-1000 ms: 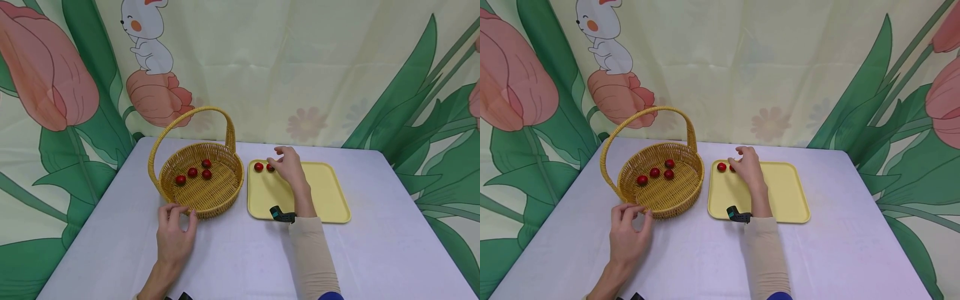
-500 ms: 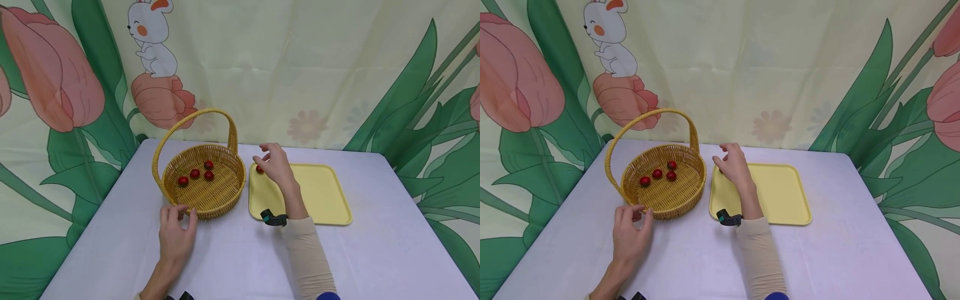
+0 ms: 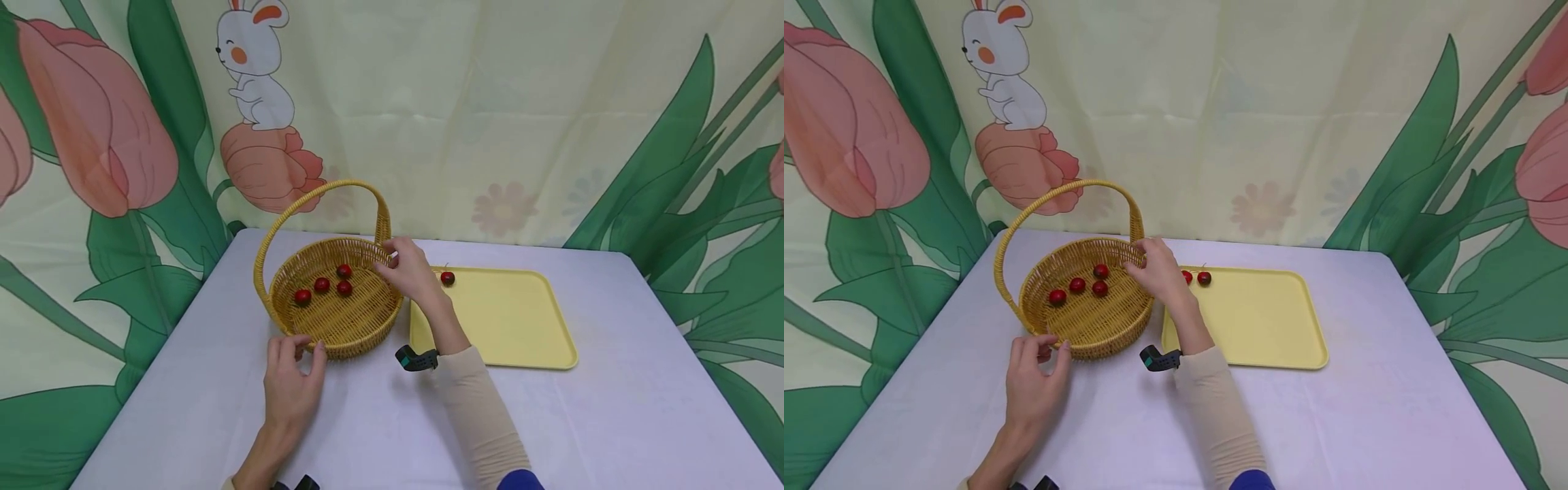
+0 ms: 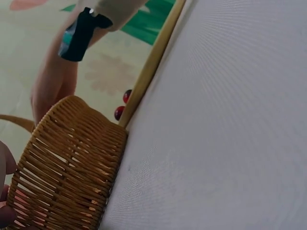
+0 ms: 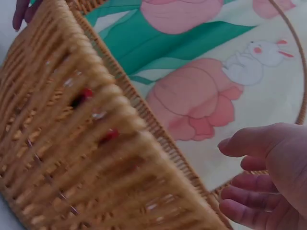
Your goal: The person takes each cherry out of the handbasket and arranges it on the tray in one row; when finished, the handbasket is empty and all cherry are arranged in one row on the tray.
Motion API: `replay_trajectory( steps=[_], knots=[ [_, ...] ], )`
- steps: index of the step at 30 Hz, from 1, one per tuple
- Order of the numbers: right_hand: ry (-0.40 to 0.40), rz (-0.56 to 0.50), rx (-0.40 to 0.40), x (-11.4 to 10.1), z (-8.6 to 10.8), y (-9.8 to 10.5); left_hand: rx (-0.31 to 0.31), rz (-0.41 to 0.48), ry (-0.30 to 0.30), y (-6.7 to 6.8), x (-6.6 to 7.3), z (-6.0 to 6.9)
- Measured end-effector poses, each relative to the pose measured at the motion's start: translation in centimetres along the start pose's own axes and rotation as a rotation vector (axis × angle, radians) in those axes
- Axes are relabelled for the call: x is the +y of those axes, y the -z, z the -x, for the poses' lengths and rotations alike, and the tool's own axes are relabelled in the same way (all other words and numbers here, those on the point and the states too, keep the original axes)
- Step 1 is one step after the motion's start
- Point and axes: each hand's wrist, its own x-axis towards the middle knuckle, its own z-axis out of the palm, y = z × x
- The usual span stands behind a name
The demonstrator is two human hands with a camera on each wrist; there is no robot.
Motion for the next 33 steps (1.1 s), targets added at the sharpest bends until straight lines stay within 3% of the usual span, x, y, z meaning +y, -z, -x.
replay_trajectory(
  steps=[8,18,29,33],
  knots=[
    [0.020,0.030,-0.108,-0.8,-1.1,-3.0,-0.019,-0.005,0.014,0.0,0.0,0.0],
    [0.070,0.101,-0.230,-1.4,-1.8,-5.9,0.021,0.002,-0.016,-0.1,-0.2,-0.1],
    [0.112,0.270,-0.331,-1.8,-2.3,-7.4,-0.017,-0.022,-0.019,-0.1,-0.1,0.0],
    [0.122,0.302,-0.407,-1.8,-2.5,-7.7,-0.015,-0.027,-0.027,0.0,-0.1,-0.2]
  ],
)
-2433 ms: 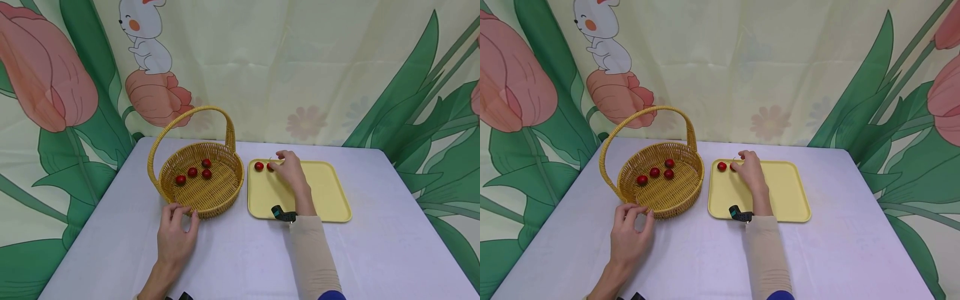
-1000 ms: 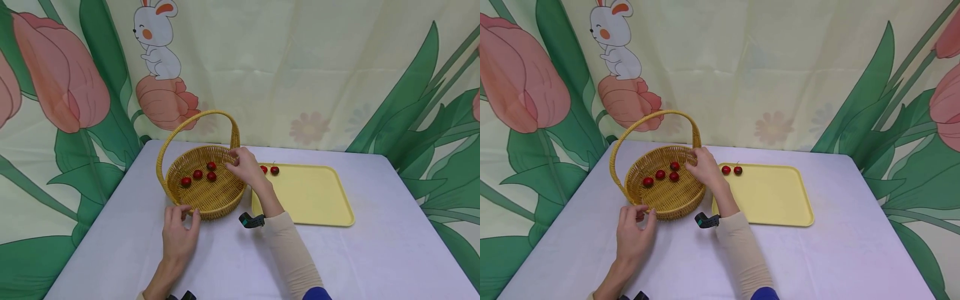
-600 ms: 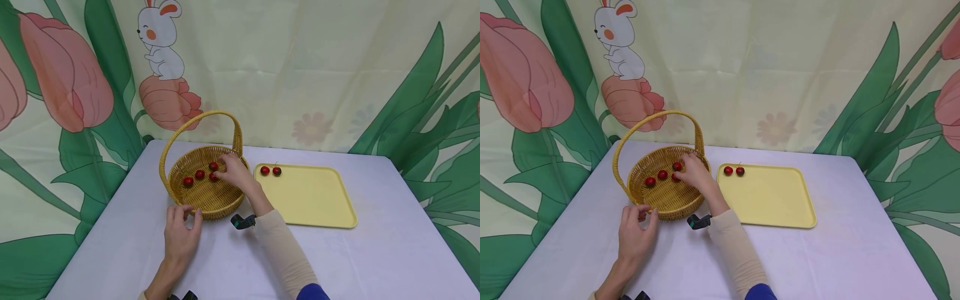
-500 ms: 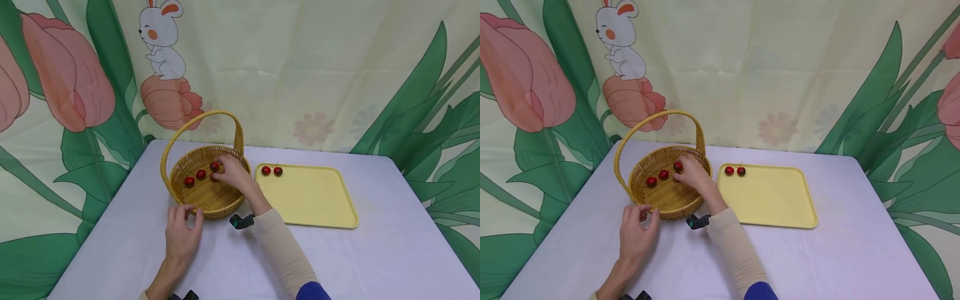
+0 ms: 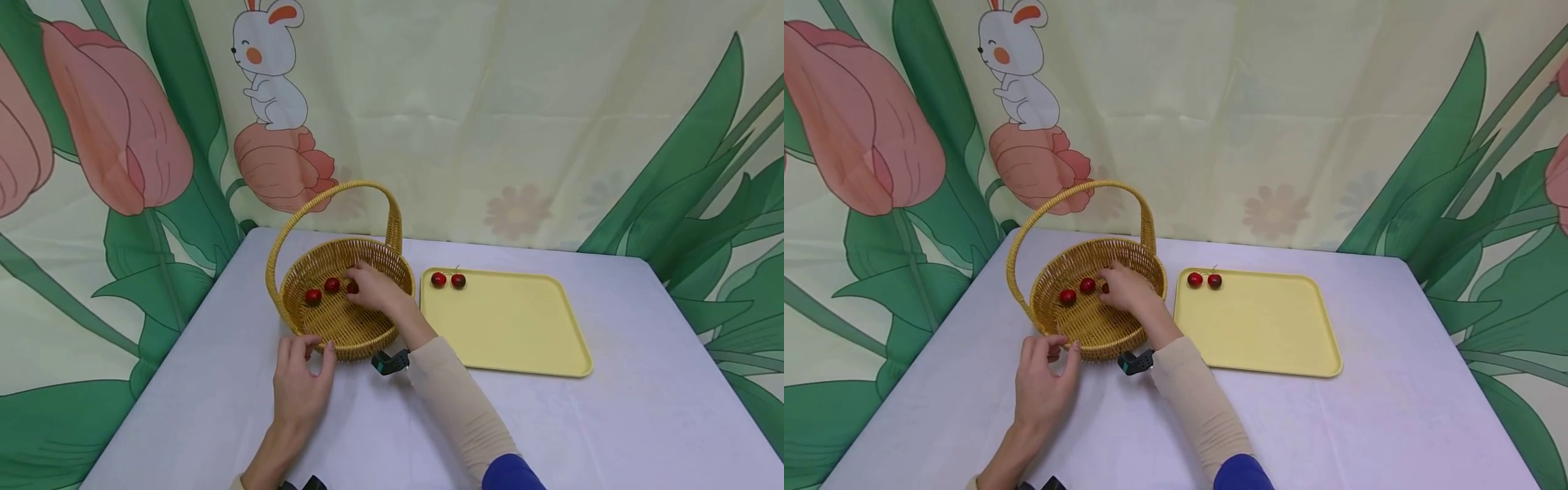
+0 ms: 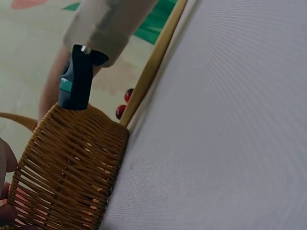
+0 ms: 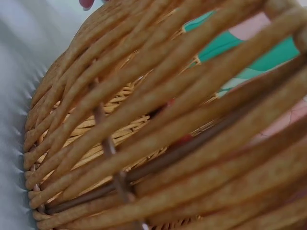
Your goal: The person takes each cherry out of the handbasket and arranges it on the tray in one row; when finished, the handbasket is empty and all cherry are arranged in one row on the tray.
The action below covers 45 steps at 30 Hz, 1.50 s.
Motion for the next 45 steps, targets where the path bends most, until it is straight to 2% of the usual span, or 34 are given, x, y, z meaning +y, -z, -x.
replay_trajectory(
  steps=[3,7,20,29,35,40,45],
  knots=[
    [0.017,0.039,-0.054,0.0,0.0,-0.1,-0.004,0.003,0.003,0.1,0.1,0.0],
    [0.034,0.063,-0.076,0.0,0.1,-0.2,-0.003,0.005,0.006,0.1,0.1,0.0],
    [0.005,0.036,-0.081,-0.3,0.9,-0.2,0.001,-0.002,0.001,0.1,0.0,0.1],
    [0.057,-0.009,0.005,-0.8,1.9,0.6,0.012,-0.008,-0.010,0.3,0.0,0.1],
    [0.072,-0.062,0.069,-0.8,3.1,1.8,0.002,-0.001,0.011,0.3,0.0,0.1],
    [0.076,-0.087,0.154,-0.2,4.5,2.9,-0.002,0.004,0.022,0.3,0.1,0.0],
    [0.098,-0.069,0.249,0.9,5.8,3.8,0.003,0.006,0.011,0.2,0.0,0.0]
  ],
)
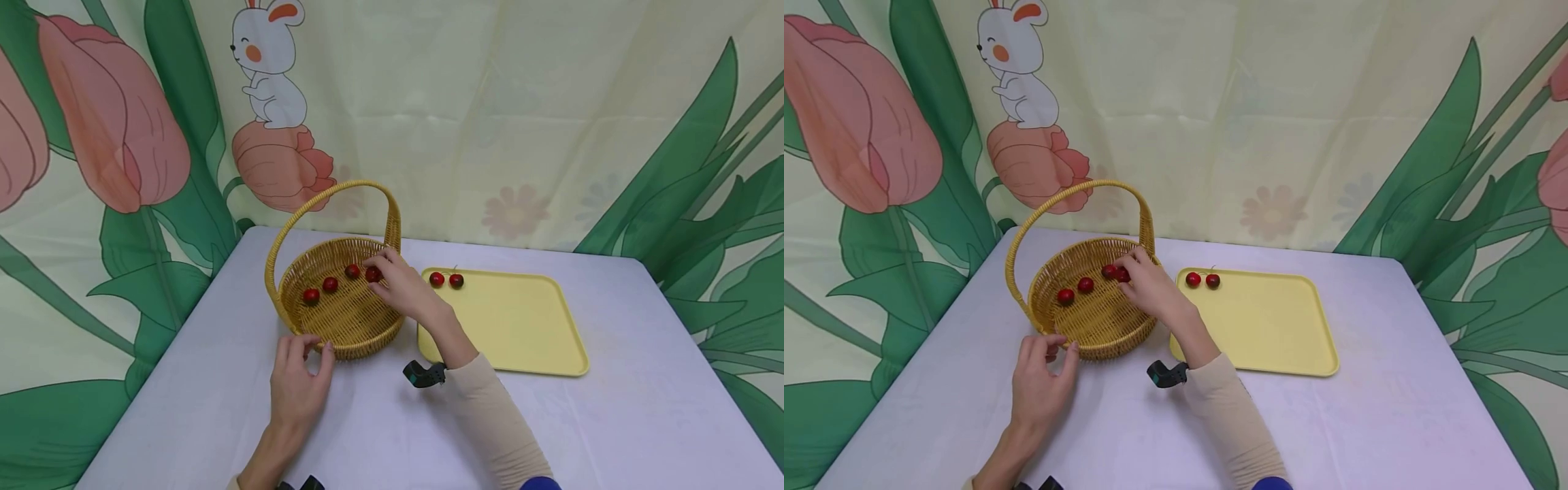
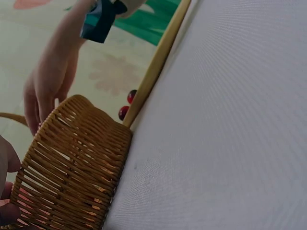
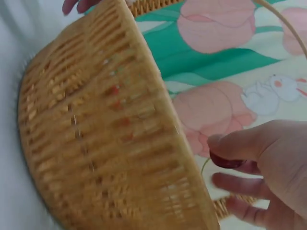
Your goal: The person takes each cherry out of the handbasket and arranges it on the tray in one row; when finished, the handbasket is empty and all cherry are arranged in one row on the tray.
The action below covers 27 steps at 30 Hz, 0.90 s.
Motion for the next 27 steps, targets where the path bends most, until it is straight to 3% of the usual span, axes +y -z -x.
replay_trajectory(
  steps=[9,18,27],
  knots=[
    [-0.024,-0.067,0.157,2.0,2.6,2.2,0.022,0.009,-0.025,-0.1,-0.1,0.0],
    [-0.073,-0.057,0.246,4.9,4.5,3.5,0.010,-0.003,-0.015,-0.1,0.0,0.0],
    [-0.215,-0.037,0.327,8.0,6.1,3.9,0.018,-0.005,-0.023,-0.1,-0.1,0.0]
  ],
)
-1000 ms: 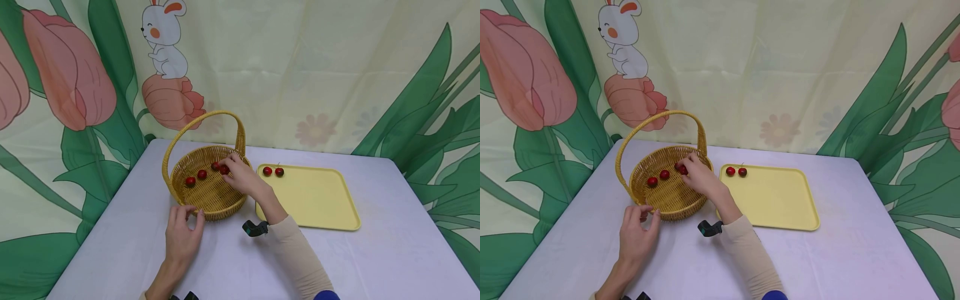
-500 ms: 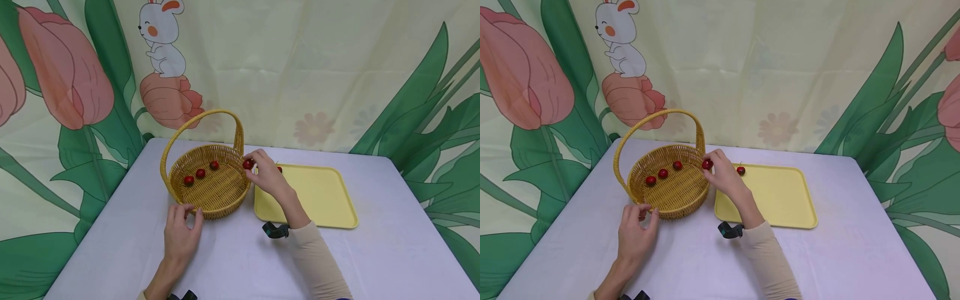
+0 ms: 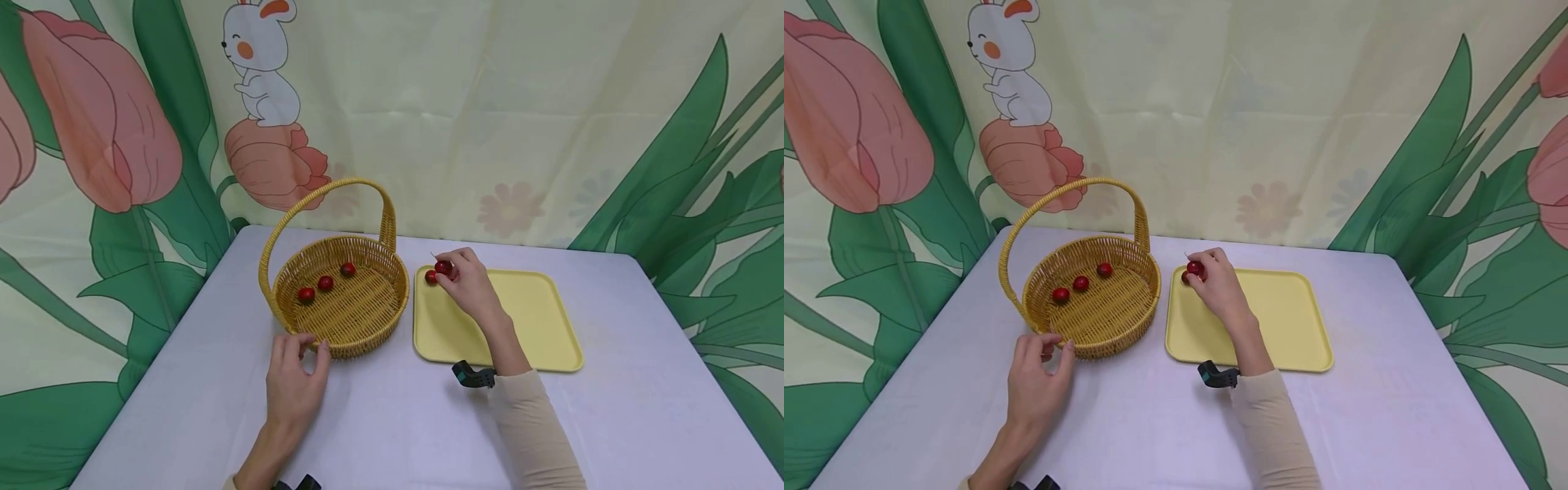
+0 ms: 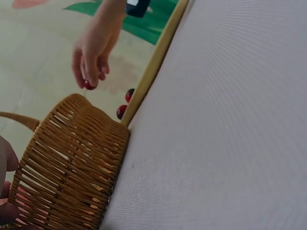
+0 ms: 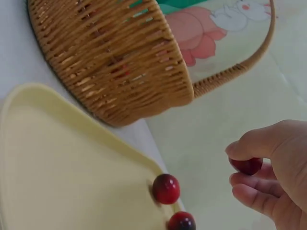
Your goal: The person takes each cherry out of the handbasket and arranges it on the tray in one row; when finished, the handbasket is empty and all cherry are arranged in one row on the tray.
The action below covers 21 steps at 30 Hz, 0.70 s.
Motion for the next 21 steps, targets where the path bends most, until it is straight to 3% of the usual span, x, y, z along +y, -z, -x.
replay_trajectory(
  steps=[12,21],
  knots=[
    [-0.167,-0.030,0.002,3.4,0.0,1.2,-0.013,-0.005,0.006,0.1,0.1,0.0],
    [-0.242,-0.011,-0.011,5.8,0.2,1.1,-0.018,0.008,0.002,0.1,0.1,0.0]
  ],
)
